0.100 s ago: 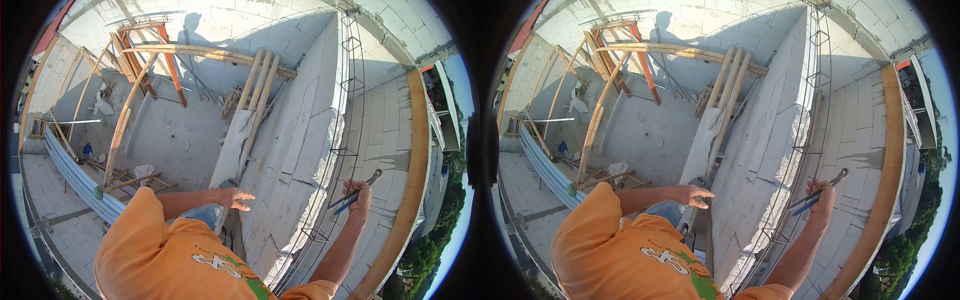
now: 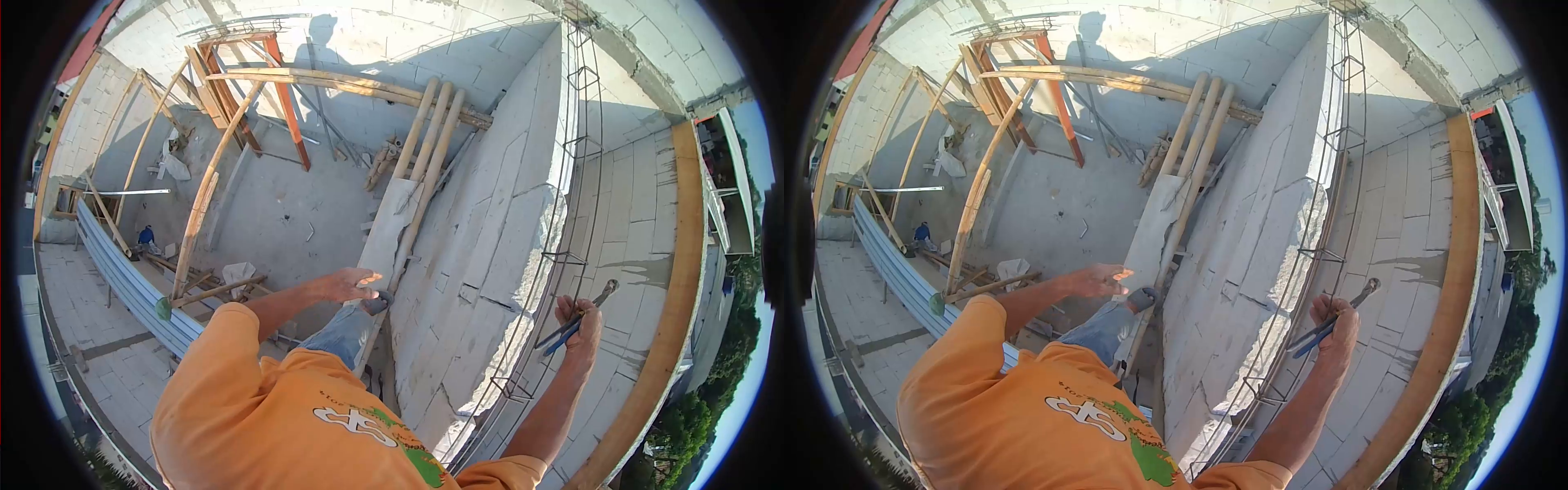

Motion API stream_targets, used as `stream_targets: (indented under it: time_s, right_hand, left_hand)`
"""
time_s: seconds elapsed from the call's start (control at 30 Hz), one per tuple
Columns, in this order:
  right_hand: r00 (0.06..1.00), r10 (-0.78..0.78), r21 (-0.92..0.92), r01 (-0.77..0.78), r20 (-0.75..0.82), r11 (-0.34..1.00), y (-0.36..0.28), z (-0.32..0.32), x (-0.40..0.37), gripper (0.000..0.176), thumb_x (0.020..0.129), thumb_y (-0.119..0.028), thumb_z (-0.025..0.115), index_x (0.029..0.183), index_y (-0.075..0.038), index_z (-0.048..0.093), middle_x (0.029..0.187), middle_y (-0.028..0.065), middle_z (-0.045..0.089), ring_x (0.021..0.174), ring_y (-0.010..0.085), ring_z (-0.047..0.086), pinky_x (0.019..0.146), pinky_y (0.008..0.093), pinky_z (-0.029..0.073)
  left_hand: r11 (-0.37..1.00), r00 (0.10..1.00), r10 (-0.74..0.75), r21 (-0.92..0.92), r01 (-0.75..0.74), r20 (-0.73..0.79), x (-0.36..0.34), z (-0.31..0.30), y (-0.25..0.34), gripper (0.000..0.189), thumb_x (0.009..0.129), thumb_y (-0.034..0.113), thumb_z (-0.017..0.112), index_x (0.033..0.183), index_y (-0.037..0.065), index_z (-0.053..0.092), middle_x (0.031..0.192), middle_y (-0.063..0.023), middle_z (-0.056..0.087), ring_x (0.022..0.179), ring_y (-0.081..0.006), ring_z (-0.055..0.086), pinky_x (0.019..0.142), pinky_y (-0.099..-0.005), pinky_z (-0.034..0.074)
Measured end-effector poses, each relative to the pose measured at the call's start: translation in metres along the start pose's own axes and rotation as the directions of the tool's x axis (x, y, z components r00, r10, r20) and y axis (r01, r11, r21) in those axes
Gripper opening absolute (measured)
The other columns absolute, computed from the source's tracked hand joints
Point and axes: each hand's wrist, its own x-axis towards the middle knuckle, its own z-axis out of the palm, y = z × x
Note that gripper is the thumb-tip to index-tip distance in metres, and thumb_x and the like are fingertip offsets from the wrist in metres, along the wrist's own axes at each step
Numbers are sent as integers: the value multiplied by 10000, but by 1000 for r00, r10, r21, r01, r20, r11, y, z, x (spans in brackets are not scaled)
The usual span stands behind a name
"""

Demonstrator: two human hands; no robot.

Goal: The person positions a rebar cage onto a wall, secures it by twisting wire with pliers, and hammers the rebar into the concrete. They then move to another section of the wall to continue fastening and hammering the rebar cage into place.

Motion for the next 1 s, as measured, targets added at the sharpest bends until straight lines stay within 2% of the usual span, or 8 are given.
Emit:
stream_targets:
  time_s: [0.1,0.17,0.3,0.53,0.67,0.8,0.93,1.0]
  right_hand:
    - [1000,1,-169,1,13,986,15,-5,8,146,822,-66,512,860,41,603,681,94,589,551,149,556,435,286,419]
    - [1000,-13,-210,12,-2,978,20,3,4,115,838,-74,514,837,16,587,666,78,566,525,137,523,420,280,401]
    - [988,-142,-364,112,-56,925,17,15,-8,100,814,-76,533,764,3,568,594,36,476,439,118,434,388,270,332]
    - [924,-357,-372,285,-140,884,32,21,-2,201,782,-88,598,634,-17,482,549,17,429,481,107,359,429,319,277]
    - [928,-346,-437,255,-142,863,43,17,10,195,785,-102,615,708,23,486,613,33,446,558,124,387,487,342,329]
    - [919,-352,-485,229,-179,844,36,21,0,217,792,-122,626,757,43,490,662,51,477,584,146,424,506,358,364]
    - [921,-352,-467,242,-164,850,35,23,-8,215,800,-122,625,792,51,497,682,64,496,593,155,440,515,359,372]
    - [901,-383,-466,255,-203,847,34,28,-11,202,810,-108,619,808,50,493,677,62,490,596,159,442,524,357,377]
  left_hand:
    - [988,958,-145,-82,129,-246,-58,-49,-39,614,886,319,628,1340,-50,442,1288,-252,535,1218,-320,519,976,-362,438]
    - [974,903,-211,0,227,-373,-94,-75,-35,566,881,304,631,1292,-58,492,1151,-207,619,1063,-280,598,912,-343,461]
    - [963,812,-260,-81,257,-523,-133,-85,-43,515,866,277,643,1231,-72,545,900,-107,658,846,-203,602,805,-321,469]
    - [940,721,-340,-229,251,-604,-168,-77,-72,499,860,224,657,1239,-79,539,907,-102,648,840,-151,578,774,-285,462]
    - [925,674,-379,-249,286,-634,-189,-77,-93,511,868,231,652,1259,-72,524,958,-116,645,846,-171,583,780,-303,466]
    - [865,559,-497,-433,254,-664,-185,-67,-105,514,872,247,646,1280,-40,520,1024,-129,634,864,-190,587,789,-323,467]
    - [779,480,-606,-595,198,-634,-152,-82,-75,509,869,252,641,1285,-17,525,1063,-124,637,903,-199,601,793,-325,470]
    - [781,502,-606,-583,225,-617,-123,-101,-73,512,870,254,640,1286,-19,523,1093,-135,633,929,-210,607,800,-325,473]
